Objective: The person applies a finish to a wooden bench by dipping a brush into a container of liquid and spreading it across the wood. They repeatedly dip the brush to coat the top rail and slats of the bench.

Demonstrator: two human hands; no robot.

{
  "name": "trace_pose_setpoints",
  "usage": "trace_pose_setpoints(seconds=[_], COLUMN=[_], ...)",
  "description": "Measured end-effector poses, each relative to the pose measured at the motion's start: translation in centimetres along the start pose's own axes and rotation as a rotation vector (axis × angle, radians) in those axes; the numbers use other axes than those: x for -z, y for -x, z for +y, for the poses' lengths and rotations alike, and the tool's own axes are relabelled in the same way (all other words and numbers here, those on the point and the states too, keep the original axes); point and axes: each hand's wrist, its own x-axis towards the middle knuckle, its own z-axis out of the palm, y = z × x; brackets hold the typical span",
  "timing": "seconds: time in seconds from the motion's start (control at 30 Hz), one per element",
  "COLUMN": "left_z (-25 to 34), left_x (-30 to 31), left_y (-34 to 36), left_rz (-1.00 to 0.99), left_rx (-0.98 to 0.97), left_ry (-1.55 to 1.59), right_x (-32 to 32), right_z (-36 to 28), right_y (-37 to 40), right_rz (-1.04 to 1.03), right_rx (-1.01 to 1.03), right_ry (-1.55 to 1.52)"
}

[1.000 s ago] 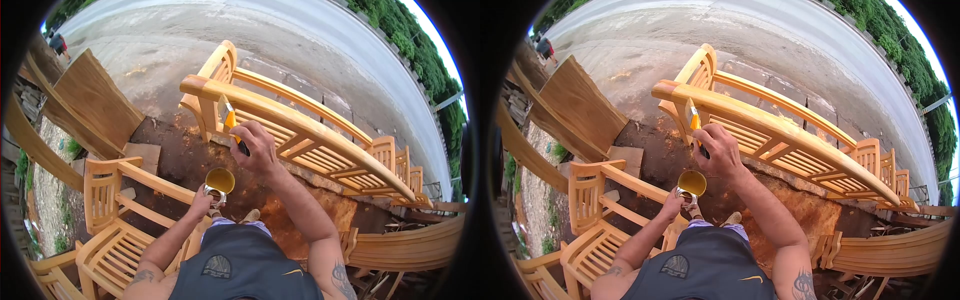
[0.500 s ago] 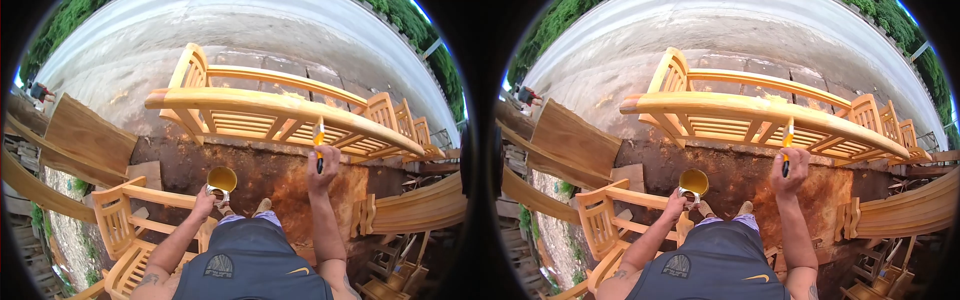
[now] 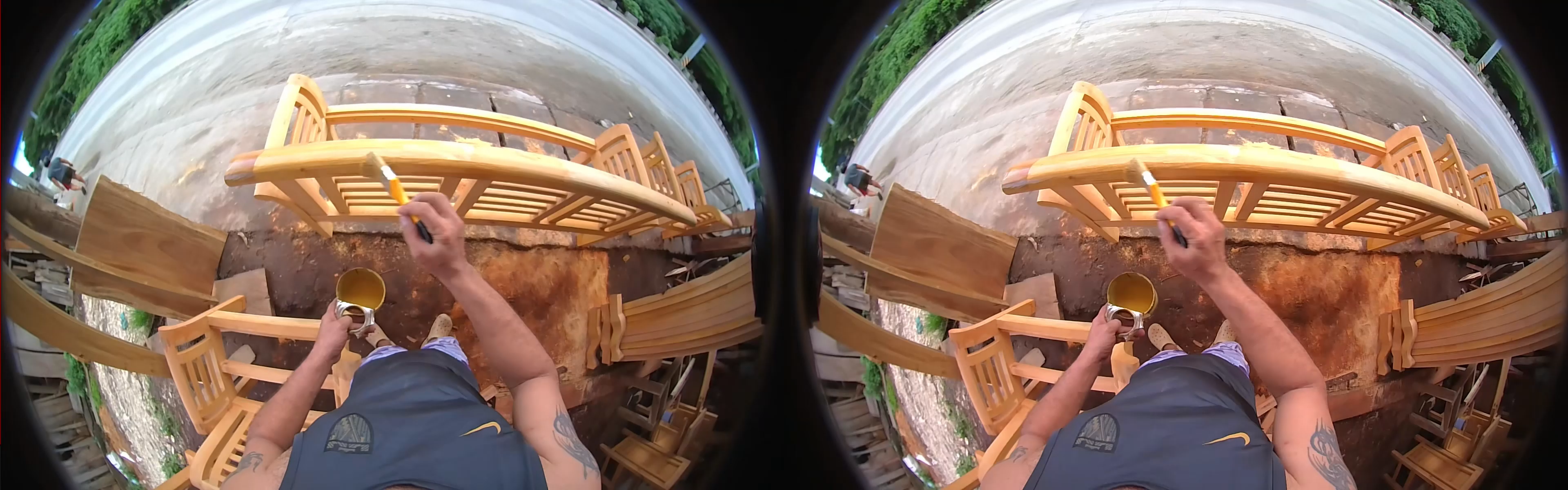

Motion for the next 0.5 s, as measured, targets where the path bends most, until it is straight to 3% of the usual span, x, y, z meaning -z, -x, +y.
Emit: trace_pose_setpoints(seconds=[0.13,0.23,0.33,0.5], left_z=[-0.7,0.0,-0.2,-0.3], left_x=[-0.1,-0.5,-0.8,-1.2], left_y=[-0.5,-1.0,-1.3,-1.4], left_rz=[0.007,-0.012,-0.032,-0.04], left_rx=[0.014,0.01,-0.011,-0.03], left_ry=[-0.028,-0.034,-0.01,-0.004], right_x=[9.1,12.1,8.4,-3.9], right_z=[2.0,1.1,0.5,-2.0], right_y=[2.7,3.4,3.6,1.2], right_rz=[0.198,0.367,0.327,0.049], right_rx=[-0.078,-0.014,-0.022,0.071], right_ry=[0.211,0.461,0.389,-0.025])
